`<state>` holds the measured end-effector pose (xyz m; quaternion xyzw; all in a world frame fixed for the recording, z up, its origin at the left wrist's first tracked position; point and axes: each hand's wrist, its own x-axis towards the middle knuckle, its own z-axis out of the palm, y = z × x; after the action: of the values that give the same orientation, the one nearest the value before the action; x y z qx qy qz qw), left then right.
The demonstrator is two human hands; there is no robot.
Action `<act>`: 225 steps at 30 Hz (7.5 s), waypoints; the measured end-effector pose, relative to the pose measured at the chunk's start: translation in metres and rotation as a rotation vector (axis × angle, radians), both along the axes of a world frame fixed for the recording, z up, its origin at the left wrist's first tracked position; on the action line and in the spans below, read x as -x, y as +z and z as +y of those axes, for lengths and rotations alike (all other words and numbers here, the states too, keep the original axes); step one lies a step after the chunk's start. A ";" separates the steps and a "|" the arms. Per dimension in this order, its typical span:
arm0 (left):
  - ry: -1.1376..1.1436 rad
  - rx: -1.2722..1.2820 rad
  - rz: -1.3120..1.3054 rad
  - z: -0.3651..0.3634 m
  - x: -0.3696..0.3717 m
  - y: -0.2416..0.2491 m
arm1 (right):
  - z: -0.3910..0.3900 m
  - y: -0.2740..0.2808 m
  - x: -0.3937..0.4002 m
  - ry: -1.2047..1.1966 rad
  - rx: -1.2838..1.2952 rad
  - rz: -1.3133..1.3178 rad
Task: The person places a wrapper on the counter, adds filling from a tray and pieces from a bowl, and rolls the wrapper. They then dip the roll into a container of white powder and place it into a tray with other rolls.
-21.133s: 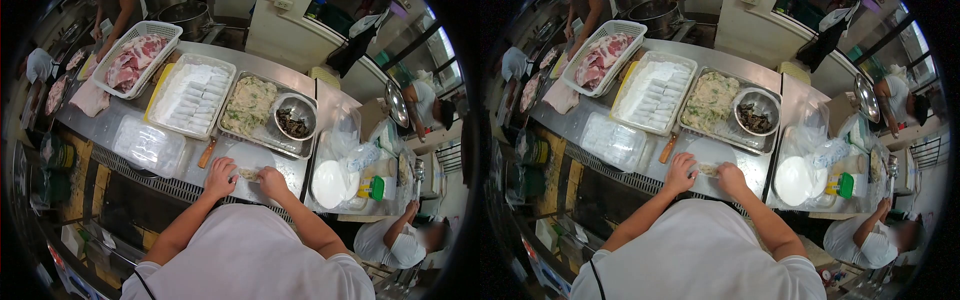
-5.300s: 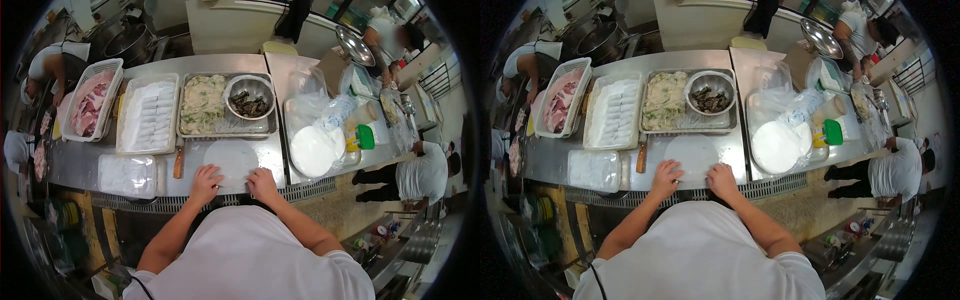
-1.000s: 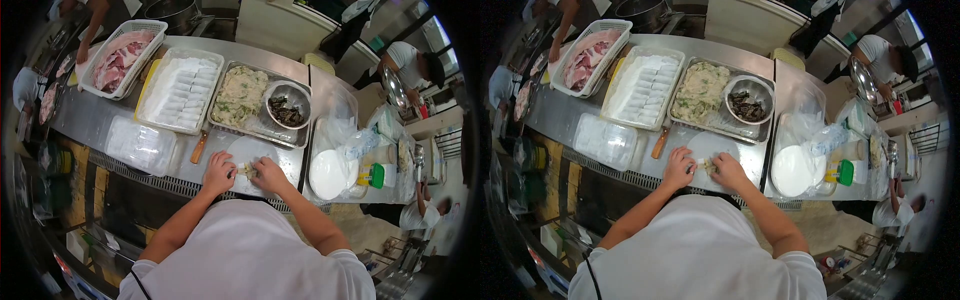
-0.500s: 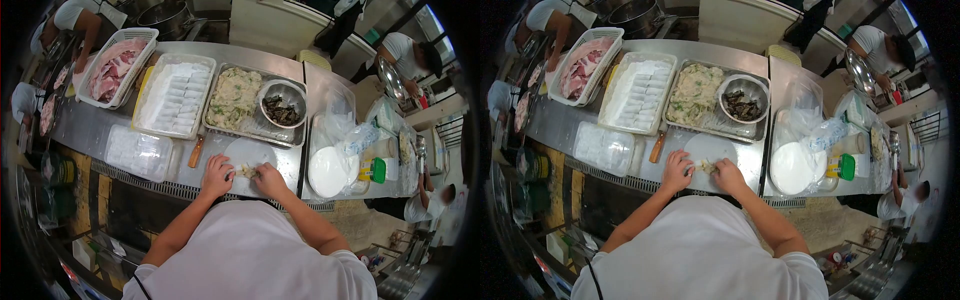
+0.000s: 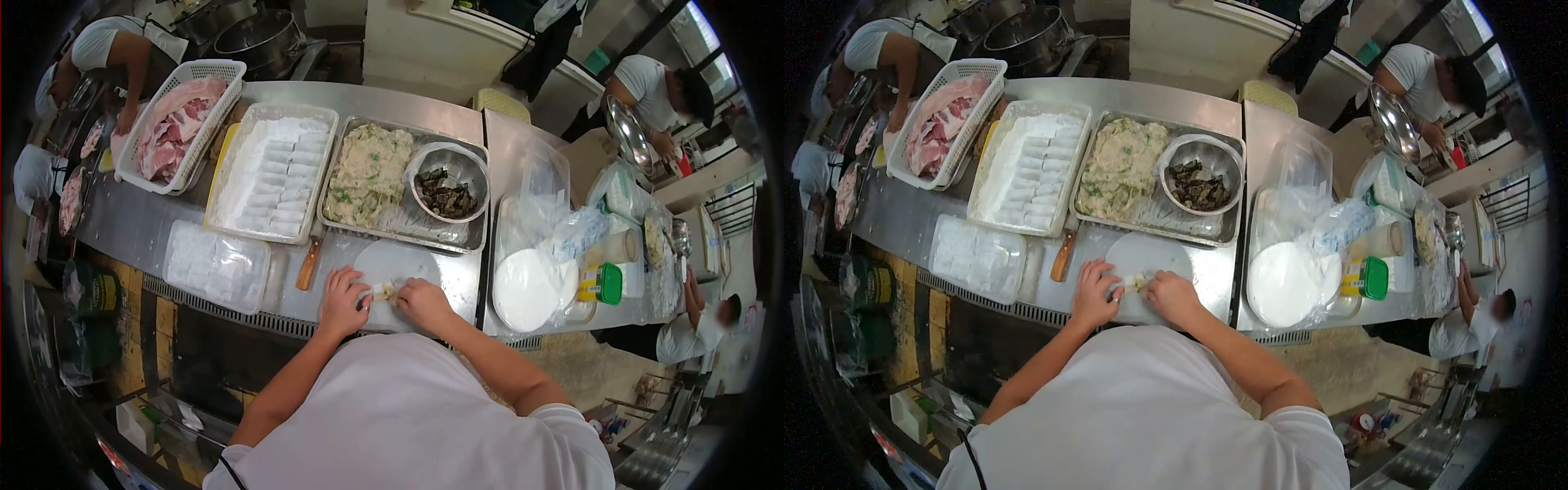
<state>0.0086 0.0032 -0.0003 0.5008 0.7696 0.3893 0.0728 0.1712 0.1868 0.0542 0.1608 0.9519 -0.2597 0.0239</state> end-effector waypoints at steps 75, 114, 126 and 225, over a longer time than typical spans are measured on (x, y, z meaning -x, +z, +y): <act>0.030 -0.031 0.004 0.000 0.000 0.003 | 0.199 0.043 0.116 -0.562 -0.202 -0.292; 0.081 -0.077 -0.018 0.004 0.005 -0.019 | -0.032 -0.006 -0.014 -0.442 -0.181 0.224; 0.053 0.246 -0.109 0.028 0.036 0.002 | -0.018 -0.029 -0.030 -0.974 0.327 0.172; -0.424 0.012 0.001 0.032 -0.010 0.015 | -0.058 -0.028 -0.047 -0.057 -0.321 0.266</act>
<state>0.0182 0.0352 0.0151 0.6513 0.6494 0.3605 0.1556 0.2182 0.1287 0.0264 0.1536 0.9709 -0.1245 -0.1355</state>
